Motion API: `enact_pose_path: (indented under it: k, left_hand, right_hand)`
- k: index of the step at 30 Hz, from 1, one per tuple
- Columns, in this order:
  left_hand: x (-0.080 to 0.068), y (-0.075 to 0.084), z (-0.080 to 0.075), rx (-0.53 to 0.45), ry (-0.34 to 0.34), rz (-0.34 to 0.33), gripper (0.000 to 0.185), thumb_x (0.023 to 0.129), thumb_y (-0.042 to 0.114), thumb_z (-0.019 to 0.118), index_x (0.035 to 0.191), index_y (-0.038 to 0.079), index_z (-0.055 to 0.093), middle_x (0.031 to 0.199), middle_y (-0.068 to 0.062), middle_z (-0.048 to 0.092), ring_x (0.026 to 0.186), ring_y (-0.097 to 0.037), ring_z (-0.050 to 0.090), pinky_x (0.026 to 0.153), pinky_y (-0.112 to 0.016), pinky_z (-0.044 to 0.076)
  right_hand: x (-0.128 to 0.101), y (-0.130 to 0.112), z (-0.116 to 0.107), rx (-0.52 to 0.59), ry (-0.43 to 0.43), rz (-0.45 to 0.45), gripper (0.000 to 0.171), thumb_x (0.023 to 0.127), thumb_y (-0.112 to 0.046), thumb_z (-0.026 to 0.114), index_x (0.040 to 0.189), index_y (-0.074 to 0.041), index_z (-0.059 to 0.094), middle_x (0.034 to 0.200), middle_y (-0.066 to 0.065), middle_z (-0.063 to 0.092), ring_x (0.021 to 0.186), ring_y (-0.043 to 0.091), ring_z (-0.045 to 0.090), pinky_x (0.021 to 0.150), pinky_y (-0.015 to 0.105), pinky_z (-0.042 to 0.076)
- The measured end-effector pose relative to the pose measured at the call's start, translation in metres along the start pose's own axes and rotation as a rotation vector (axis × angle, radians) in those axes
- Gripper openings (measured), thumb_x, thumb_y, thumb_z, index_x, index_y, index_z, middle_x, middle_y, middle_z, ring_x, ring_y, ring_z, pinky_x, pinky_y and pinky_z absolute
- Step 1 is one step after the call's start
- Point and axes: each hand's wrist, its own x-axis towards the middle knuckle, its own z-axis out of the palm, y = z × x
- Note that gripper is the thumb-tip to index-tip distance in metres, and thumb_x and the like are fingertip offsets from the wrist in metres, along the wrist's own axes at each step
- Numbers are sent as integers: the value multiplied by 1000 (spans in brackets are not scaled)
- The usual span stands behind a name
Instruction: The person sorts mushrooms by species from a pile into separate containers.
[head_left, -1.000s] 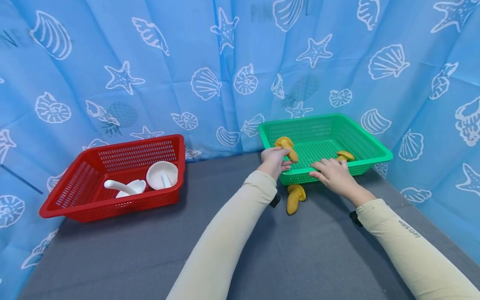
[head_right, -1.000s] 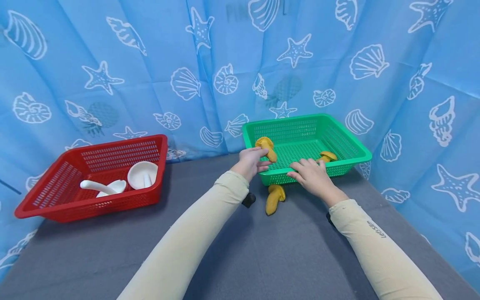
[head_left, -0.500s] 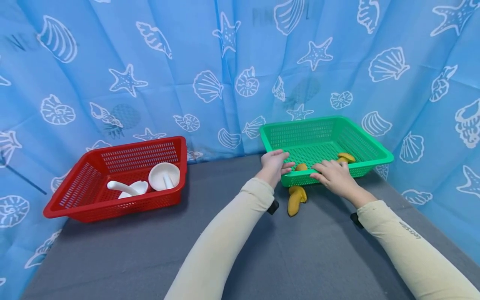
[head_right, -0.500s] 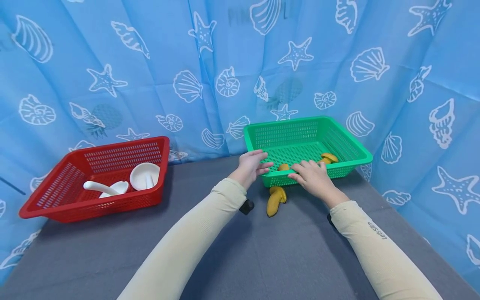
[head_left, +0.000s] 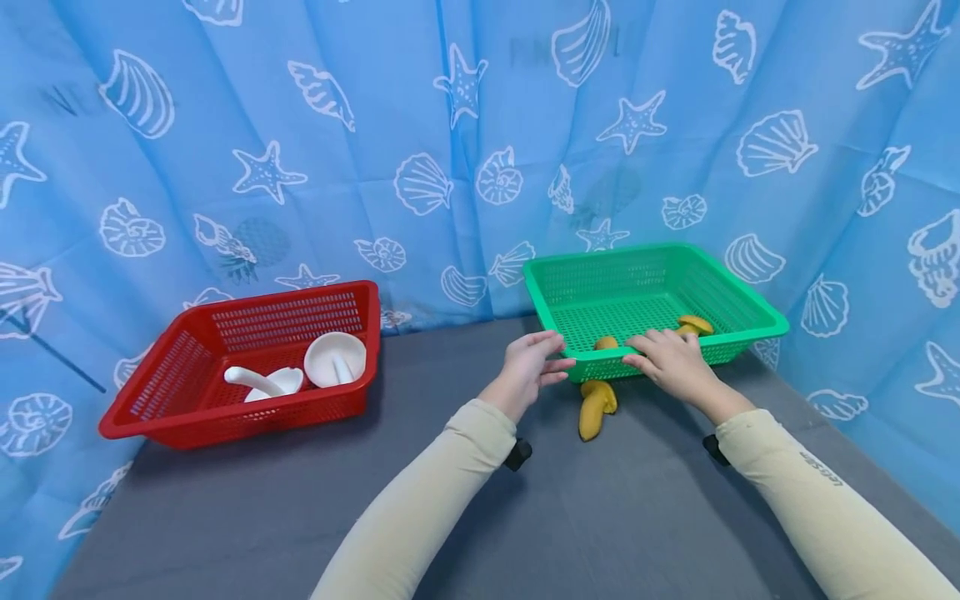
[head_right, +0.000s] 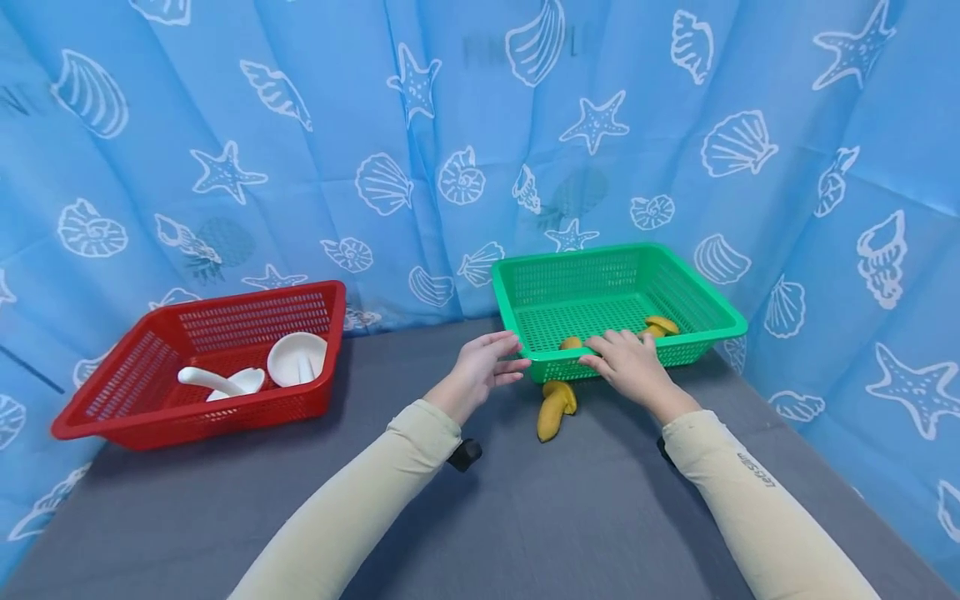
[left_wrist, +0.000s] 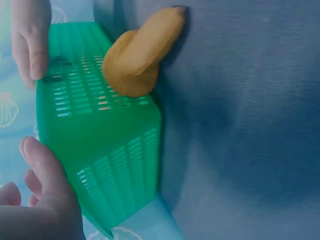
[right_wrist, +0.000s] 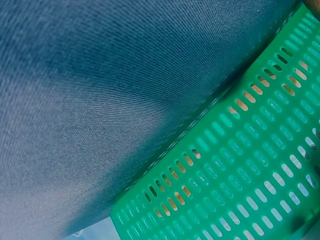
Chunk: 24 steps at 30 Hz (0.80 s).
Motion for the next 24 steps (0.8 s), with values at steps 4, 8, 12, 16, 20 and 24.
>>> enact_pose_path:
  k: [4,8,12,16,20,24]
  left_hand:
    - [-4,-10,-7,30,1,-5,29,98,17,61,125,6,61,112,-13,65,67,-10,66,56,-21,54]
    - [-7,-19,-12,66,5,-27,27,98,20,60,122,7,63,112,-12,66,72,-12,68,61,-24,56]
    - [-9,-29,-14,100,10,-52,27,98,22,61,120,7,64,103,-7,68,75,-14,69,62,-25,56]
    - [-10,-40,-14,97,27,-56,25,97,21,61,118,7,65,97,-4,69,76,-15,69,62,-26,56]
    - [-10,-48,-14,96,43,-54,25,97,20,62,117,7,66,98,-4,70,79,-17,69,66,-29,57]
    - [-11,-53,-13,115,48,-71,25,96,20,63,117,7,67,99,-4,71,87,-22,69,69,-31,57]
  right_hand:
    - [-3,0,0,2,-1,4,36,99,-30,55,122,-3,62,113,19,61,101,39,54,82,59,32]
    - [-2,0,0,3,0,-3,38,100,-32,53,122,-3,61,113,19,61,101,39,54,82,59,32]
    - [-1,1,1,-1,-3,-4,37,100,-32,54,122,-3,61,113,19,61,103,39,53,83,60,32]
    - [0,1,2,-8,-8,4,36,100,-31,54,121,-3,62,112,18,61,102,39,53,83,59,32]
    - [0,1,2,-15,-10,9,35,99,-29,56,121,-3,62,111,18,61,102,39,53,82,59,32]
    - [1,1,2,-17,-7,11,34,98,-27,57,121,-3,62,112,18,61,102,39,53,82,59,32]
